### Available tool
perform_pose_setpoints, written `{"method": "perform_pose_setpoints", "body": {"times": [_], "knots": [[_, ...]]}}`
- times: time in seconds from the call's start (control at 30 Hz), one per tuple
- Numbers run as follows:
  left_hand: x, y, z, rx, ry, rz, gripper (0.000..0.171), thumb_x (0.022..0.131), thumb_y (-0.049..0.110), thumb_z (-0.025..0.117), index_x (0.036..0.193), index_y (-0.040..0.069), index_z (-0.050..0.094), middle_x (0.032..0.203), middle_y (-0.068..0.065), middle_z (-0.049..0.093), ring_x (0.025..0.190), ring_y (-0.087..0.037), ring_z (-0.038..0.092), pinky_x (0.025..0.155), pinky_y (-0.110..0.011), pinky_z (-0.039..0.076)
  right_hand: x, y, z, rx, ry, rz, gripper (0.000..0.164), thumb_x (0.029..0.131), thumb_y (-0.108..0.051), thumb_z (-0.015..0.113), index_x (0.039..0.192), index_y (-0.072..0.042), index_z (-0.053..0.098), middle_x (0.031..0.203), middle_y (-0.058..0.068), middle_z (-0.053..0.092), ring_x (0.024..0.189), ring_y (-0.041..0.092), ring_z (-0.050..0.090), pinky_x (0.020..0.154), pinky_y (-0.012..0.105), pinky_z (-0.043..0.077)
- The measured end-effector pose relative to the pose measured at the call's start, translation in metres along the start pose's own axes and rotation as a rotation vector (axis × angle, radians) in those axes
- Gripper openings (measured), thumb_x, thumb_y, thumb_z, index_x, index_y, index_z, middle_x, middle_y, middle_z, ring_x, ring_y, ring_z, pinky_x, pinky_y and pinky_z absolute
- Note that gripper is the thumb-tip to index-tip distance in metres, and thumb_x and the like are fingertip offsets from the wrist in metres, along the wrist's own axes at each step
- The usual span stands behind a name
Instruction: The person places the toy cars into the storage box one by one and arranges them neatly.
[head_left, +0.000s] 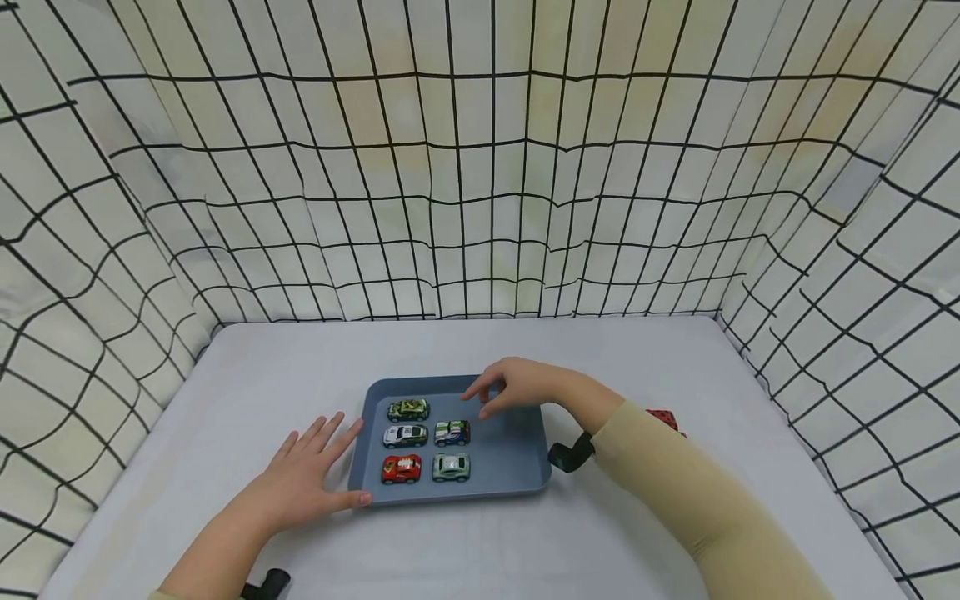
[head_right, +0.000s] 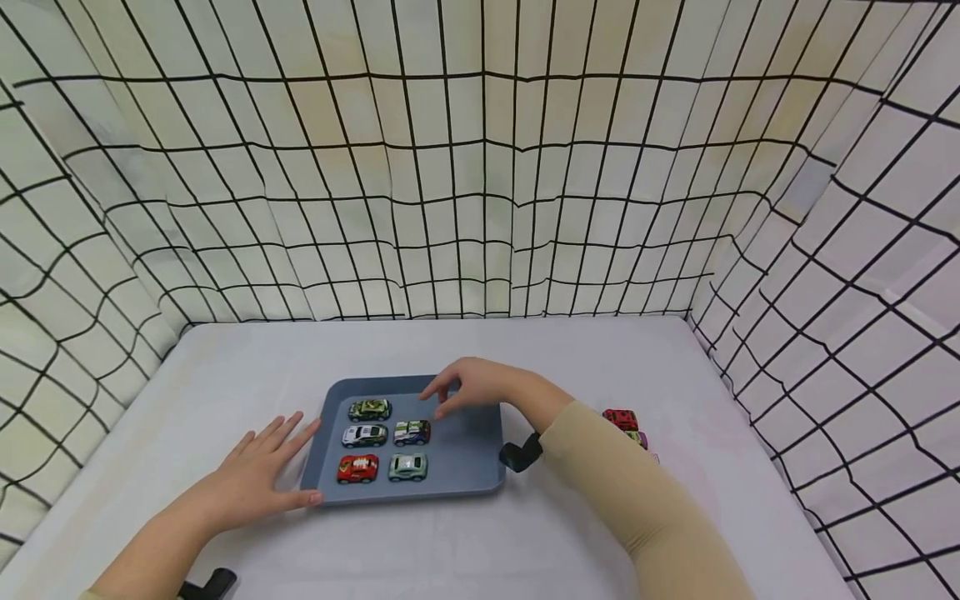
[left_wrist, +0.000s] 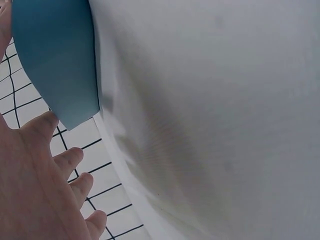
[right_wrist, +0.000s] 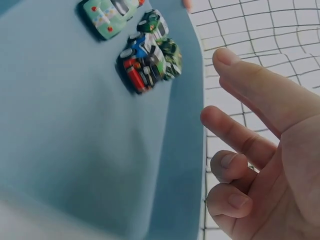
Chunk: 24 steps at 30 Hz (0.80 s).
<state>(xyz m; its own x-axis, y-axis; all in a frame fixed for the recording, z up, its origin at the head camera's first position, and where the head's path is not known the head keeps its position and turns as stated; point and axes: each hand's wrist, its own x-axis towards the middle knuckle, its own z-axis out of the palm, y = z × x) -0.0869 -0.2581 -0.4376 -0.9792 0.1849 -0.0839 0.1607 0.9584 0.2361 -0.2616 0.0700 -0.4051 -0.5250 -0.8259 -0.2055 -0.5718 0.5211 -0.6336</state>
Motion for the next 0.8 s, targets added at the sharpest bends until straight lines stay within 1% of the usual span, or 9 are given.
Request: {"method": "perform_pose_setpoints", "body": {"times": [0.13,0.23,0.37,0.47,0.6,0.73,0.8], "knots": [[0.001,0.001,0.001,0.000,-0.002,0.005,0.111,0.070,0.081,0.064,0.155,0.015,0.034,0.159,-0.024,0.027,0.144,-0.050,0.020,0.112,-0.072,0.013,-0.028,0.010,-0.010,0.000,0.031,0.027,0.039,0.088,-0.029,0.077,0.126,-0.021,0.071,0.103,-0.002,0.066,0.078,0.014,0.054,0.070,0.030,0.049],[0.001,0.000,0.002,0.004,-0.003,0.006,0.112,0.070,0.081,0.064,0.155,0.015,0.034,0.159,-0.024,0.027,0.144,-0.050,0.020,0.112,-0.072,0.014,-0.050,0.019,-0.015,0.005,0.052,0.046,0.039,0.088,-0.030,0.077,0.125,-0.019,0.071,0.104,0.000,0.066,0.076,0.015,0.054,0.067,0.030,0.049],[0.001,0.000,0.002,0.007,-0.001,0.007,0.112,0.070,0.082,0.063,0.155,0.015,0.034,0.159,-0.024,0.026,0.144,-0.050,0.020,0.112,-0.072,0.014,-0.080,0.030,-0.017,0.012,0.085,0.090,0.036,0.088,-0.027,0.078,0.122,-0.019,0.073,0.101,-0.002,0.065,0.076,0.017,0.053,0.064,0.029,0.048],[0.001,0.000,0.002,0.007,0.000,0.010,0.112,0.070,0.082,0.063,0.155,0.015,0.034,0.159,-0.023,0.026,0.144,-0.050,0.019,0.112,-0.071,0.014,-0.103,0.041,-0.018,0.024,0.107,0.132,0.034,0.087,-0.025,0.078,0.121,-0.018,0.073,0.101,0.001,0.066,0.079,0.018,0.053,0.064,0.030,0.047],[0.002,0.000,0.002,0.008,0.003,0.014,0.111,0.071,0.081,0.063,0.155,0.015,0.034,0.159,-0.023,0.027,0.144,-0.050,0.020,0.112,-0.071,0.014,-0.134,0.056,-0.019,0.026,0.115,0.183,0.034,0.088,-0.024,0.077,0.121,-0.019,0.073,0.105,0.005,0.066,0.083,0.020,0.052,0.067,0.031,0.047],[0.002,-0.002,0.002,0.011,0.005,0.017,0.112,0.071,0.082,0.063,0.155,0.015,0.034,0.159,-0.024,0.026,0.144,-0.050,0.020,0.112,-0.072,0.014,-0.160,0.070,-0.019,0.026,0.108,0.231,0.034,0.088,-0.026,0.076,0.122,-0.020,0.072,0.107,0.003,0.066,0.084,0.019,0.053,0.067,0.031,0.049],[0.002,-0.002,0.002,0.013,0.006,0.017,0.112,0.070,0.082,0.063,0.155,0.015,0.034,0.159,-0.023,0.026,0.144,-0.050,0.020,0.112,-0.072,0.014,-0.170,0.075,-0.019,0.026,0.104,0.235,0.036,0.088,-0.026,0.076,0.123,-0.019,0.072,0.108,0.003,0.066,0.082,0.019,0.054,0.065,0.029,0.050]]}}
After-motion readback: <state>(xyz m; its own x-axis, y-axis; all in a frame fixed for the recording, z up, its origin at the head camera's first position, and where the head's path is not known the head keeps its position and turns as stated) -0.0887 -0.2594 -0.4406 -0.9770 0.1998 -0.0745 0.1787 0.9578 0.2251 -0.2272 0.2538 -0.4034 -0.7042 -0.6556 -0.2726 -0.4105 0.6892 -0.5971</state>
